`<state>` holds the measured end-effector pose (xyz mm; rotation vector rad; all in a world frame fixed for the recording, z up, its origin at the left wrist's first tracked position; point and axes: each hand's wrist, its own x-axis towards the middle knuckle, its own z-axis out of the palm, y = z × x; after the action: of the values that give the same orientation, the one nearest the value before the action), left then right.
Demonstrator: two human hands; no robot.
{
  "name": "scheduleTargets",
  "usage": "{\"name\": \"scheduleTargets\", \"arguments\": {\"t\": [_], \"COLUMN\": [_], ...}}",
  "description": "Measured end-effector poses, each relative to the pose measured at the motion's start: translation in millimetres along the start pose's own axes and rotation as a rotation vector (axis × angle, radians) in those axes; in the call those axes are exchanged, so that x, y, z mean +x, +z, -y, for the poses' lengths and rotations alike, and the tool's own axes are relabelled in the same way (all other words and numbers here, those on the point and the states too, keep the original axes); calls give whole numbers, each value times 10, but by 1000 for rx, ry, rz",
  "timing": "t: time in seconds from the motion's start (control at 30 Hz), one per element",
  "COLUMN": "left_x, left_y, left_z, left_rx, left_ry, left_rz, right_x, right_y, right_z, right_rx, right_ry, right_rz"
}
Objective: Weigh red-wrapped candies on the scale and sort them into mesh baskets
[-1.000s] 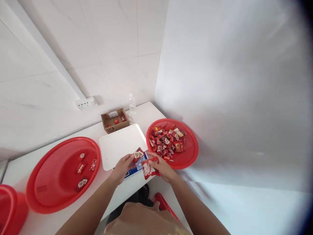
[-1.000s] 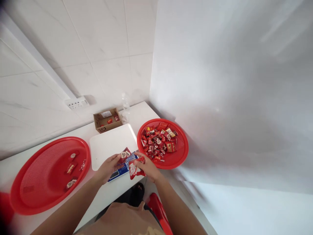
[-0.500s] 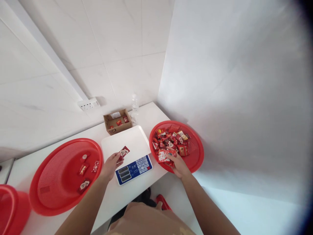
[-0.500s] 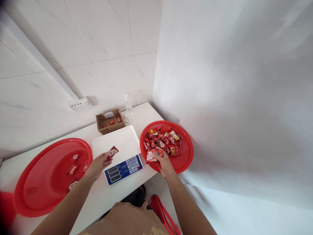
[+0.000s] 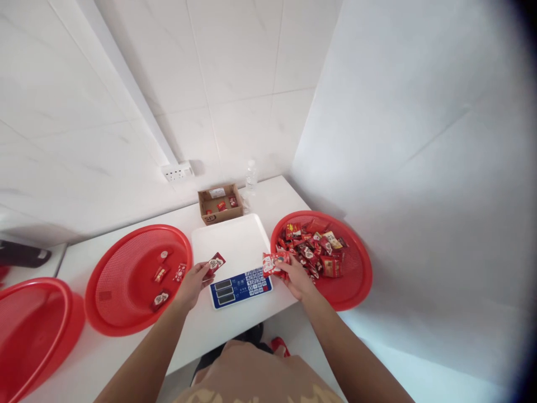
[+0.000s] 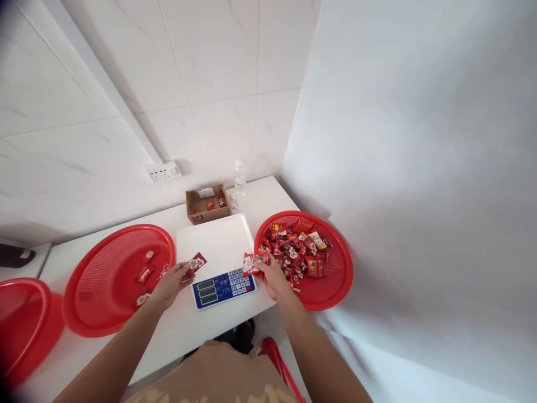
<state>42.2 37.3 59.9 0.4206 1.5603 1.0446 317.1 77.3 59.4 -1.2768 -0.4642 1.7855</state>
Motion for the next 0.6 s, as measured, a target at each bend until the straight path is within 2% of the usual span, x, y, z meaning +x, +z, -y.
{"name": "scheduleTargets", "arguments": {"t": [0.27, 0.43, 0.53, 0.6], "left_x": [-58, -24, 34, 103], "left_y": [-251, -484, -656, -792], "left_z": [-134, -248, -289, -299], "left_rx": [-6, 93, 200, 246], "left_ry": [44, 127, 127, 121], "left_rz": [-128, -212, -243, -271], "right_x": [137, 255, 324, 382], "right_y": [109, 430, 597, 601], "right_z": [-84, -199, -285, -319], "right_rx": [-39, -36, -203, -401], "right_ry": [-24, -41, -57, -148], "right_rz": [61, 134, 172, 119]}}
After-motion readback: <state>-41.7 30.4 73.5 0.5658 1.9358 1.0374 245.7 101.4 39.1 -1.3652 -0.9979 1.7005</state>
